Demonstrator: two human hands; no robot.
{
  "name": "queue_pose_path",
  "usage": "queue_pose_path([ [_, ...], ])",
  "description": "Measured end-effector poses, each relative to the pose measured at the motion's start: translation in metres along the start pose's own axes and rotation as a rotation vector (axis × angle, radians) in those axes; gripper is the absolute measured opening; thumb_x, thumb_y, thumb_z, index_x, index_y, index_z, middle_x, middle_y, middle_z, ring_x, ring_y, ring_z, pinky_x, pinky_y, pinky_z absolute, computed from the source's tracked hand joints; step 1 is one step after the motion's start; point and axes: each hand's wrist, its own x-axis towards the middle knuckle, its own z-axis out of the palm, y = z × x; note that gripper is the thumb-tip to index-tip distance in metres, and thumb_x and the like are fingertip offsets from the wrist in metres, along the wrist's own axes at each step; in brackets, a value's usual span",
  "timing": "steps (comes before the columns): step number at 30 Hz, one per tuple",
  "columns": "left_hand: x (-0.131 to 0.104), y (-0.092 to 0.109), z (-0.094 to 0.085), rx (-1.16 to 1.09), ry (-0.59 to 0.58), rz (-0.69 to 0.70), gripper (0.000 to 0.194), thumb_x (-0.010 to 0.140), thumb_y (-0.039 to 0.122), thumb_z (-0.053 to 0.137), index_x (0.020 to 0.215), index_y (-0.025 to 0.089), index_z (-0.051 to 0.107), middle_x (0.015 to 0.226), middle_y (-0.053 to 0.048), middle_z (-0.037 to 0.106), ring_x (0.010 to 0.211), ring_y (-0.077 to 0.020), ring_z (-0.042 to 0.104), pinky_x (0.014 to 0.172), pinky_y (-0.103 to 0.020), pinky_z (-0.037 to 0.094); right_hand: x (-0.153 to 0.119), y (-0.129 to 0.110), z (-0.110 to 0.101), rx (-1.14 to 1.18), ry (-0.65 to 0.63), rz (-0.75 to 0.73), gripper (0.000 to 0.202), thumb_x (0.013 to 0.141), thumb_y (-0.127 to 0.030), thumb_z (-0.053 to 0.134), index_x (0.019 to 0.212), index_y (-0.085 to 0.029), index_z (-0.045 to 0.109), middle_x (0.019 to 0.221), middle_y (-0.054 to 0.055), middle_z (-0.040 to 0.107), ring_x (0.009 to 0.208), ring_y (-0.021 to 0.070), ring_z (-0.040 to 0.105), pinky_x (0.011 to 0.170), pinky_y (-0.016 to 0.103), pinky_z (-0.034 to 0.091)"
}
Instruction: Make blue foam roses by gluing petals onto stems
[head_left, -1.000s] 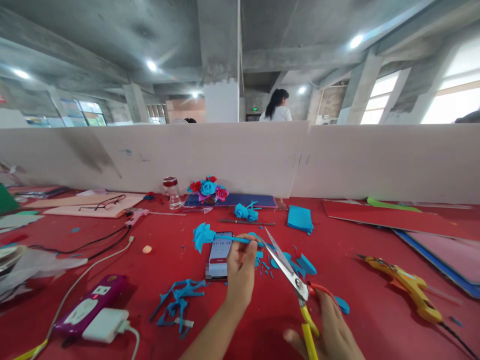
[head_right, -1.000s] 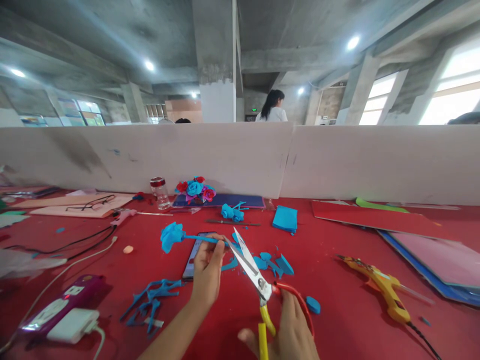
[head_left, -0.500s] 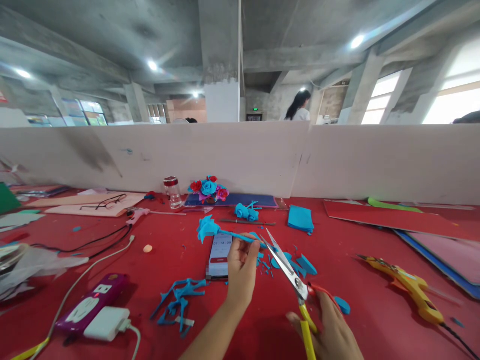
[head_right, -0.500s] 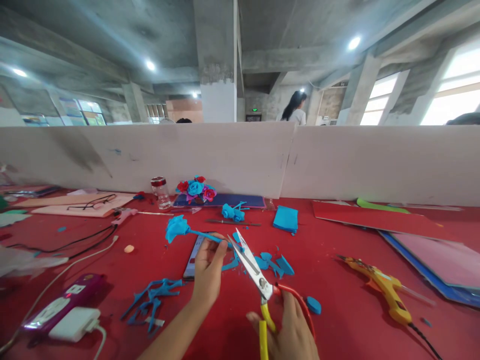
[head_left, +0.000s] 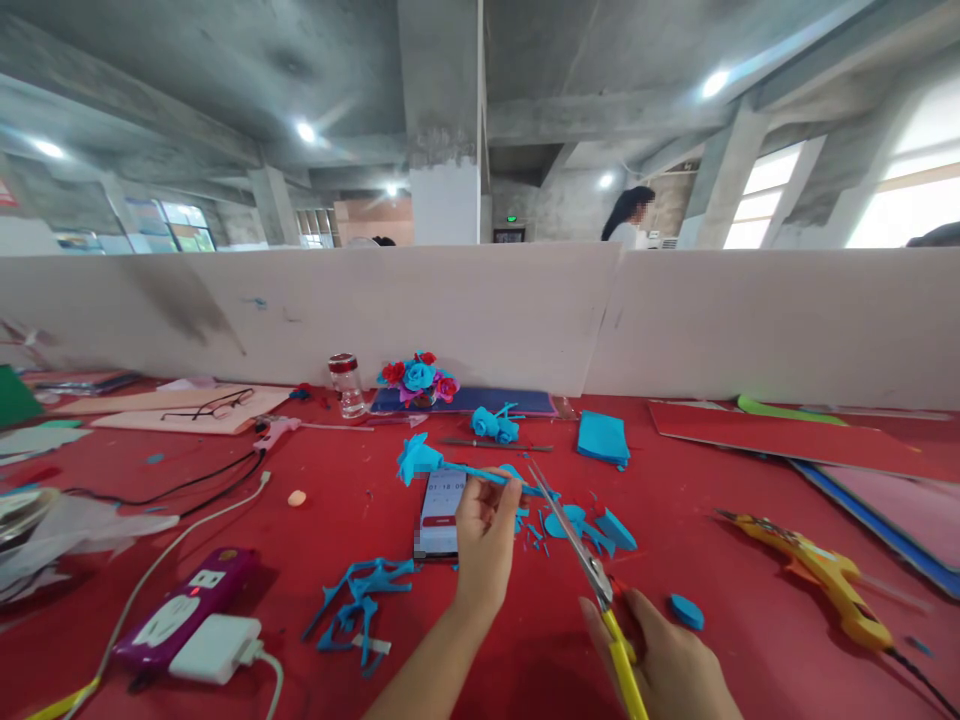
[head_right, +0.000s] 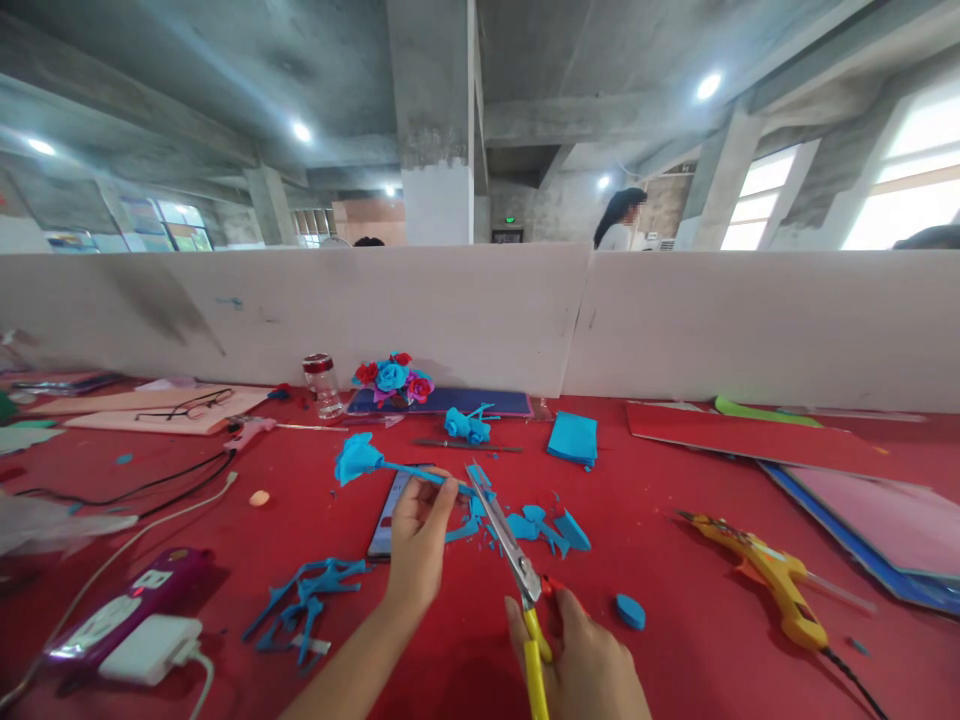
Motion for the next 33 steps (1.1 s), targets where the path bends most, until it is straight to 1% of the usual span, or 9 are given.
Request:
queue_pose_path([
  [2, 0.0, 0.0, 0.0, 0.005, 0.001, -0.01, 0.018, 0.073, 0.035, 0.062, 0.078, 0.019, 0.057, 0.07, 0.001, 0.058, 0.065, -0.0112, 0.056, 0.064, -0.02, 0.045, 0.001, 0.002, 0.0, 0.014, 0.005, 0.0, 0.058, 0.08, -0.067, 0.015, 0.062, -0.024, 0.05, 0.039, 0.002, 0.054, 0.037, 0.0208, 0.057, 0.036, 0.025, 0.038],
  [5, 0.0, 0.001, 0.0, 0.014, 0.009, -0.009, 0.019, 0.073, 0.035, 0.063, 0.078, 0.018, 0.057, 0.071, 0.0, 0.058, 0.066, -0.012, 0.057, 0.064, -0.022, 0.046, 0.0, 0.009, 0.005, 0.098, -0.031, -0.001, 0.055, 0.079, -0.066, 0.024, 0.064, -0.022, 0.053, 0.043, 0.003, 0.057, 0.039, 0.0204, 0.058, 0.037, 0.025, 0.039],
  [7, 0.0, 0.002, 0.0, 0.015, 0.008, -0.001, 0.019, 0.073, 0.035, 0.062, 0.078, 0.018, 0.057, 0.07, 0.0, 0.058, 0.065, -0.012, 0.057, 0.064, -0.022, 0.045, -0.002, 0.016, 0.009, 0.179, -0.034, -0.024, 0.054, 0.077, -0.066, 0.03, 0.074, -0.02, 0.057, 0.054, 0.007, 0.064, 0.051, 0.0225, 0.063, 0.043, 0.026, 0.044],
  [9, 0.0, 0.002, -0.001, 0.021, -0.004, 0.003, 0.018, 0.073, 0.035, 0.062, 0.076, 0.018, 0.057, 0.068, 0.001, 0.058, 0.063, -0.0115, 0.056, 0.062, -0.021, 0.045, -0.005, 0.023, 0.015, 0.251, -0.003, -0.065, 0.059, 0.074, -0.067, 0.035, 0.091, -0.015, 0.057, 0.075, 0.013, 0.068, 0.07, 0.0255, 0.066, 0.057, 0.028, 0.049],
  [12, 0.001, 0.002, -0.002, 0.048, -0.023, 0.016, 0.016, 0.074, 0.033, 0.062, 0.075, 0.017, 0.057, 0.064, 0.002, 0.056, 0.06, -0.0102, 0.054, 0.059, -0.019, 0.044, -0.008, 0.035, 0.024, 0.277, 0.014, -0.103, 0.07, 0.069, -0.068, 0.045, 0.109, -0.011, 0.05, 0.097, 0.019, 0.065, 0.09, 0.0299, 0.062, 0.073, 0.035, 0.049],
  [17, 0.001, 0.0, -0.002, 0.077, -0.039, 0.013, 0.017, 0.075, 0.034, 0.06, 0.078, 0.017, 0.058, 0.065, 0.001, 0.056, 0.059, -0.01, 0.053, 0.057, -0.019, 0.043, -0.011, 0.044, 0.032, 0.237, -0.021, -0.108, 0.071, 0.069, -0.065, 0.049, 0.113, -0.009, 0.044, 0.103, 0.021, 0.061, 0.096, 0.0329, 0.059, 0.079, 0.04, 0.047],
  [24, 0.0, -0.001, -0.002, 0.083, -0.05, 0.002, 0.019, 0.075, 0.035, 0.061, 0.077, 0.017, 0.058, 0.066, 0.001, 0.056, 0.061, -0.0112, 0.054, 0.059, -0.02, 0.044, -0.013, 0.041, 0.032, 0.218, -0.025, -0.106, 0.077, 0.066, -0.066, 0.052, 0.118, -0.011, 0.035, 0.109, 0.023, 0.056, 0.099, 0.0352, 0.057, 0.079, 0.043, 0.045],
  [30, -0.001, -0.001, -0.001, 0.047, -0.03, -0.034, 0.021, 0.071, 0.037, 0.064, 0.075, 0.017, 0.058, 0.064, 0.001, 0.056, 0.06, -0.0117, 0.054, 0.061, -0.021, 0.045, -0.011, 0.038, 0.032, 0.239, -0.009, -0.077, 0.073, 0.068, -0.064, 0.049, 0.115, -0.009, 0.039, 0.104, 0.022, 0.06, 0.094, 0.034, 0.06, 0.076, 0.042, 0.048],
  [33, -0.002, -0.002, 0.0, 0.026, -0.03, -0.04, 0.02, 0.072, 0.036, 0.064, 0.076, 0.017, 0.058, 0.064, 0.001, 0.056, 0.061, -0.0115, 0.055, 0.061, -0.022, 0.046, -0.007, 0.037, 0.031, 0.218, 0.0, -0.046, 0.061, 0.073, -0.061, 0.044, 0.107, -0.011, 0.048, 0.091, 0.019, 0.066, 0.081, 0.03, 0.065, 0.064, 0.035, 0.051],
])
